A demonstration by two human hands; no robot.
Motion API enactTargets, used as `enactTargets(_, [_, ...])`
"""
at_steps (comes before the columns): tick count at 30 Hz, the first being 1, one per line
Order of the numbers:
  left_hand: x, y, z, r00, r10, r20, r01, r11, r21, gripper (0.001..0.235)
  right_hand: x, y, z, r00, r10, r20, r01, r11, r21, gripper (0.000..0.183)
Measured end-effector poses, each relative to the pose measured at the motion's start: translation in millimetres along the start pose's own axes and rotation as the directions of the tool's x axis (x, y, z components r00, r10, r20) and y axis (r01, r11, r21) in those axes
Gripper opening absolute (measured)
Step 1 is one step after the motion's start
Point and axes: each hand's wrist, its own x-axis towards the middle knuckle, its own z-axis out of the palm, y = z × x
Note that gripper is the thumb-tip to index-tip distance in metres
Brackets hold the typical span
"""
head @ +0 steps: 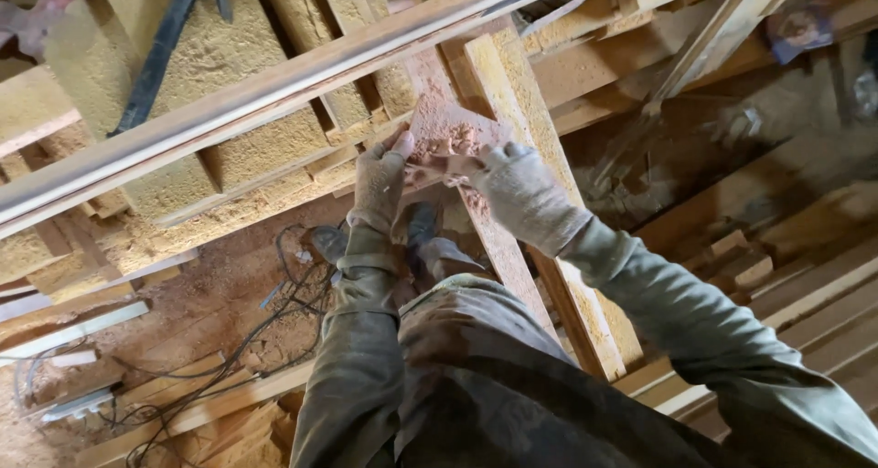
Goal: Applying and smoothing wood filler into a wooden joint using a small wooden block as an applicator
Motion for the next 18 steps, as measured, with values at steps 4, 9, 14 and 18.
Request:
enactTargets(4, [-11,13,6,1.0,-0.022,0.0,0.022,0.997,-0.076,0.042,-22,29,7,0.999,0.0,-0.047,0.008,0.985,0.171,0.043])
enactTargets(9, [-30,20,9,0.999,-0.031,-0.025,0.034,0.987,0.155,0.036,-30,-15,-4,0.85,0.178,-0.497,0.233,0.719,0.655,0.023])
enactTargets(14, [-18,6,2,0.999,-0.028,-0.033,0.028,1.0,-0.001,0.041,-22,-5,141,0.773,0.139,-0.619,0.122,0.925,0.36,0.021])
enactTargets(18, [-24,10,9,0.999,-0.021,-0.027,0.022,0.999,0.043,0.038,-43,13,82,0.864,0.182,-0.47,0.061,0.887,0.457,0.033])
